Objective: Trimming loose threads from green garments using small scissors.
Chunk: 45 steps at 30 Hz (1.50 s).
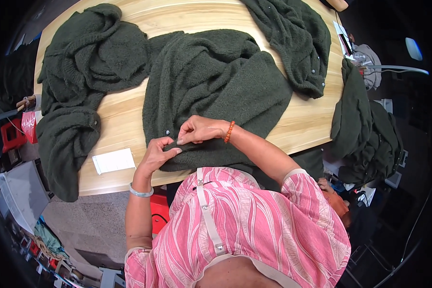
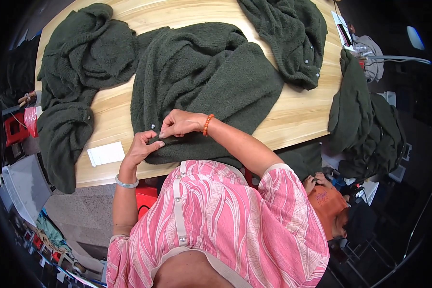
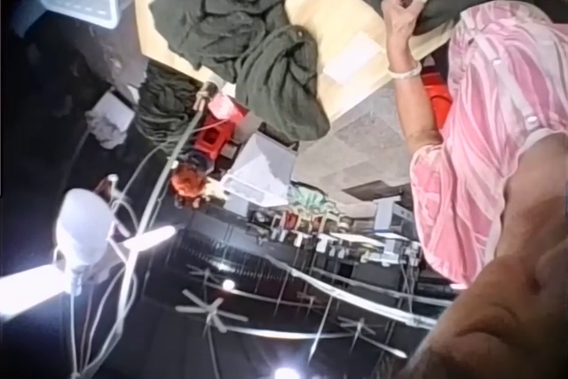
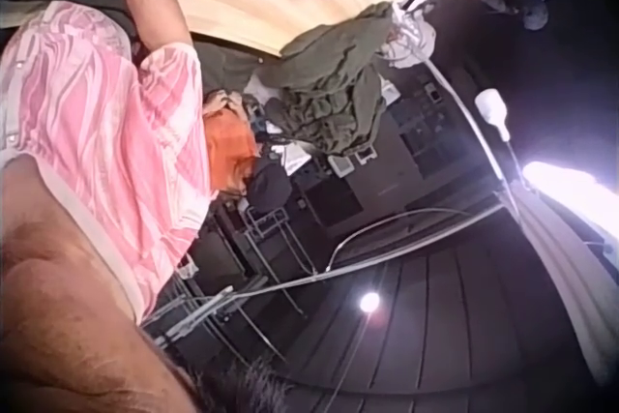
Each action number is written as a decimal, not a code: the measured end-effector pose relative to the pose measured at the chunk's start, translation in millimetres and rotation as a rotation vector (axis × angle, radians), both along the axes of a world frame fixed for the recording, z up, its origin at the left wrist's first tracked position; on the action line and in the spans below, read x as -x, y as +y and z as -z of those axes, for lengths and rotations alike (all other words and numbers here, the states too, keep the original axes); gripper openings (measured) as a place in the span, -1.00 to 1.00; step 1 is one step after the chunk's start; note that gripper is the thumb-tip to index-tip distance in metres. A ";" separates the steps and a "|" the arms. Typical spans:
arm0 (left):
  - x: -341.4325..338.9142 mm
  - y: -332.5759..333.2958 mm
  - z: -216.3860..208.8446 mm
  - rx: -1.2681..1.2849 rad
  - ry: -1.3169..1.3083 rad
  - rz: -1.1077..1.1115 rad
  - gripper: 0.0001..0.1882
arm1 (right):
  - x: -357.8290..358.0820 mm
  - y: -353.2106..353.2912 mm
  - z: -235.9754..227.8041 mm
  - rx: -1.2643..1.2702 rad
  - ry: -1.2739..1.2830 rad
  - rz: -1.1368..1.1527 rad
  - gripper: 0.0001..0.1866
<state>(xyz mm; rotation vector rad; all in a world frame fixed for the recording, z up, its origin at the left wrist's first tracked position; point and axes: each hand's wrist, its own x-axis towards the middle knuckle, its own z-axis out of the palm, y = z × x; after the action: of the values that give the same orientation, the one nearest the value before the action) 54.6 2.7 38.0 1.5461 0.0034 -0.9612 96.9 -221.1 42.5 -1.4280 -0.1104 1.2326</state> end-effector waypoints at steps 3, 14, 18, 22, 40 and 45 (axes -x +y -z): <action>0.7 -3.4 -5.7 -0.001 -0.034 -0.004 -0.91 | -0.7 1.4 -5.7 -0.008 -0.226 -0.062 -0.75; 5.4 1.3 3.3 -0.232 -0.280 0.165 -0.82 | 14.9 16.0 -11.9 0.222 -0.684 -0.143 -0.82; 18.1 4.3 34.4 0.059 -0.098 -0.404 -0.67 | 18.1 18.5 -4.0 0.250 -0.771 -0.185 -0.80; 11.1 -3.6 52.6 -0.210 -0.161 -0.535 -0.74 | 21.5 27.0 -8.7 0.235 -0.766 -0.122 -0.81; -13.2 -2.1 29.8 0.378 0.394 -0.399 -0.93 | 31.4 29.7 -19.8 0.310 -1.076 0.120 -0.90; -13.8 -3.6 30.9 0.493 0.491 -0.360 -0.93 | 34.5 23.7 -17.4 0.320 -0.916 0.202 -0.83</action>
<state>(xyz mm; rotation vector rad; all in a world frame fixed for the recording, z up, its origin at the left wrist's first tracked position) 68.4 -0.9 7.2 0.7986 0.3548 -0.9406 62.4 -197.4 59.9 -2.1381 -0.3922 0.3613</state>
